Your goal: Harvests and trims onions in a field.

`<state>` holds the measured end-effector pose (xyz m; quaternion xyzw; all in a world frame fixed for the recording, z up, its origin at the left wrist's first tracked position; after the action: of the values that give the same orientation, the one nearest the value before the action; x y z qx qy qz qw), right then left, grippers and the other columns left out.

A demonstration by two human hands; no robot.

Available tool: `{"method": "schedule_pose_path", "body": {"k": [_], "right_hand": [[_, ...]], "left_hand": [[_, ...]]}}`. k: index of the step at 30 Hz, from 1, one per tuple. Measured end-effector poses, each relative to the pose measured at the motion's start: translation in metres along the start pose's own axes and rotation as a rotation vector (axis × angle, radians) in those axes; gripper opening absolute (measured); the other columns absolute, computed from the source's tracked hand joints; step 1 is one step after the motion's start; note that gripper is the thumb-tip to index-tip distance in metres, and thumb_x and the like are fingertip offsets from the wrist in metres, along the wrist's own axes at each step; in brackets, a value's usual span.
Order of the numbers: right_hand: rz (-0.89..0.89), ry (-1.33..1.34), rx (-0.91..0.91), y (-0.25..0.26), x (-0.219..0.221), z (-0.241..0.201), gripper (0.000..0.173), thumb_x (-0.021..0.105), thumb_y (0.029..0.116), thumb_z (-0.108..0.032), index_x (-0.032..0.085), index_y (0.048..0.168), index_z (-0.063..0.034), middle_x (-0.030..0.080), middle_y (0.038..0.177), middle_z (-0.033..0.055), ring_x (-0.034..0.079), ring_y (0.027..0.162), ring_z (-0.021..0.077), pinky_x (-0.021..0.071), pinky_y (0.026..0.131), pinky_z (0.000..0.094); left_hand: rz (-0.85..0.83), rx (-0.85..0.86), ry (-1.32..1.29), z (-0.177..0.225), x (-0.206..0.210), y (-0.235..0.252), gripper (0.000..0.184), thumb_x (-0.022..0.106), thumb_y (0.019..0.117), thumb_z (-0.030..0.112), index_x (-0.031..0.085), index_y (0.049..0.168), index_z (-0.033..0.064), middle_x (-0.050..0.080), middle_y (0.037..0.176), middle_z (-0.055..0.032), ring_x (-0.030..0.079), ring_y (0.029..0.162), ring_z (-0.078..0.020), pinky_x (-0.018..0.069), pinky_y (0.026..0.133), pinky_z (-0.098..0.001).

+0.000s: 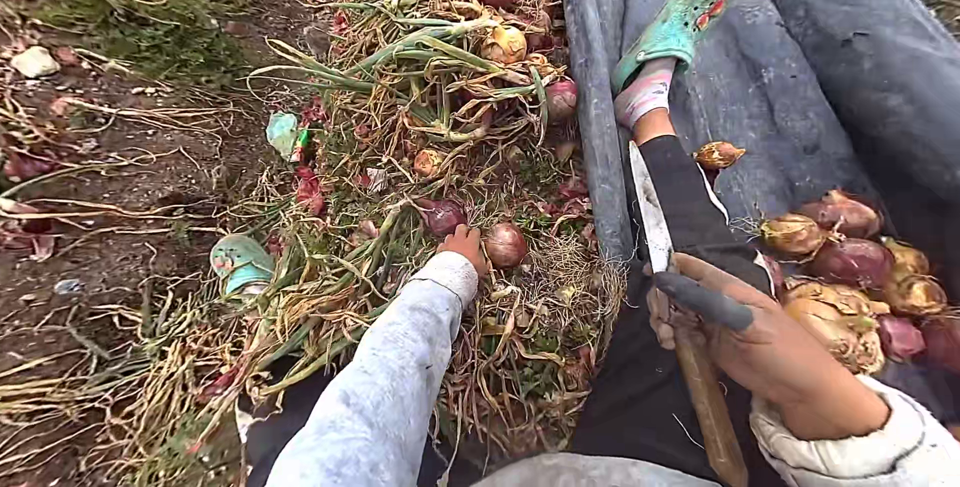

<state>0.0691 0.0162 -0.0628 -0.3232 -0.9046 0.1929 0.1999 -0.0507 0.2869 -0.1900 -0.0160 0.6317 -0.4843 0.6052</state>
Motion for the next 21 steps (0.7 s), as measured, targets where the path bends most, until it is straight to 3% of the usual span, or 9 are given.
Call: {"method": "schedule_pose_path", "body": {"k": [2,4,8,11,13,14,16,18,21], "right_hand": [[0.017,-0.008,0.049,0.002,0.006,0.012,0.027,0.058,0.0944,-0.031,0.06,0.113,-0.012,0.064,0.075,0.0061,0.067,0.062,0.0145,0.0597,0.059,0.0274],[0.007,-0.015,0.102,0.006,0.012,0.023,0.024,0.056,0.0953,-0.028,0.06,0.111,-0.0107,0.064,0.076,0.0056,0.067,0.063,0.0144,0.0593,0.06,0.0273],[-0.009,0.012,0.23,0.009,0.029,0.044,0.017,0.048,0.105,-0.019,0.057,0.113,-0.0069,0.063,0.077,0.0066,0.066,0.064,0.015,0.0589,0.06,0.0277],[-0.016,0.047,0.327,0.023,0.048,0.058,0.014,0.046,0.1079,-0.014,0.054,0.115,-0.0051,0.061,0.078,0.0067,0.065,0.064,0.0161,0.0589,0.061,0.0293],[-0.037,0.096,0.341,0.032,0.064,0.067,0.013,0.051,0.1046,-0.011,0.054,0.116,-0.0057,0.063,0.078,0.0069,0.065,0.064,0.0154,0.0588,0.06,0.0284],[-0.063,0.126,0.326,0.034,0.073,0.069,0.016,0.054,0.1031,-0.011,0.053,0.118,-0.0063,0.063,0.08,0.0067,0.065,0.064,0.0149,0.0585,0.061,0.028],[-0.137,0.146,0.236,0.037,0.09,0.067,0.03,0.064,0.0954,-0.016,0.053,0.121,-0.0075,0.063,0.081,0.0051,0.065,0.066,0.0133,0.0577,0.063,0.0264],[-0.145,0.077,0.115,0.036,0.099,0.061,0.044,0.08,0.0785,-0.025,0.06,0.114,-0.0074,0.066,0.082,0.0029,0.065,0.068,0.0114,0.0573,0.065,0.0255],[-0.089,-0.115,-0.093,0.025,0.095,0.046,0.073,0.091,0.0666,-0.039,0.06,0.122,-0.0049,0.071,0.105,-0.0031,0.068,0.099,0.0014,0.0559,0.09,0.0207]], "left_hand": [[-0.001,-0.031,-0.005,0.006,-0.008,-0.009,0.064,0.064,0.0993,0.013,0.039,0.158,0.0109,0.031,0.16,-0.0297,0.056,0.126,-0.0515,0.0485,0.103,-0.0621],[0.012,-0.024,0.018,0.009,-0.024,-0.023,0.064,0.065,0.0963,0.003,0.042,0.156,0.0108,0.03,0.161,-0.0288,0.055,0.127,-0.0522,0.0499,0.101,-0.0627],[0.021,0.041,0.077,0.006,-0.051,-0.063,0.044,0.057,0.0991,0.0,0.054,0.143,0.0001,0.052,0.148,-0.0249,0.049,0.137,-0.0474,0.0435,0.107,-0.0637],[0.407,0.199,0.016,0.007,-0.082,-0.104,0.027,0.063,0.0968,0.003,0.068,0.122,-0.0055,0.056,0.145,-0.0259,0.047,0.138,-0.0493,0.0401,0.11,-0.0641],[0.695,0.346,-0.031,0.015,-0.1,-0.139,0.018,0.073,0.0878,0.0,0.072,0.102,-0.0098,0.058,0.138,-0.0319,0.051,0.132,-0.0543,0.0456,0.105,-0.0651],[0.739,0.38,-0.07,0.018,-0.104,-0.153,0.018,0.075,0.0861,-0.001,0.071,0.1,-0.0111,0.061,0.13,-0.0322,0.058,0.123,-0.0529,0.0506,0.099,-0.0636],[0.613,0.384,-0.202,0.021,-0.101,-0.167,0.022,0.071,0.0921,0.003,0.068,0.108,-0.0119,0.068,0.111,-0.0284,0.068,0.102,-0.0443,0.0553,0.089,-0.0603],[0.38,0.356,-0.421,0.015,-0.085,-0.169,0.025,0.067,0.0962,0.008,0.068,0.116,-0.0067,0.072,0.1,-0.0211,0.071,0.093,-0.0316,0.0559,0.088,-0.0527],[0.032,0.308,-0.767,0.004,-0.054,-0.164,0.03,0.061,0.0931,0.008,0.065,0.121,-0.0027,0.072,0.101,-0.0052,0.07,0.088,-0.0062,0.0586,0.085,-0.0275]]}}
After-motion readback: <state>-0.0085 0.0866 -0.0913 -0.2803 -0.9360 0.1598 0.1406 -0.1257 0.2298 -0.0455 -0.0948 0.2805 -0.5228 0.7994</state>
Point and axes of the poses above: each hand's wrist, its own y-axis towards the middle knuckle, its own x-axis out of the palm, z = x × y, the point moved 9 cm from there along y, towards the middle knuckle
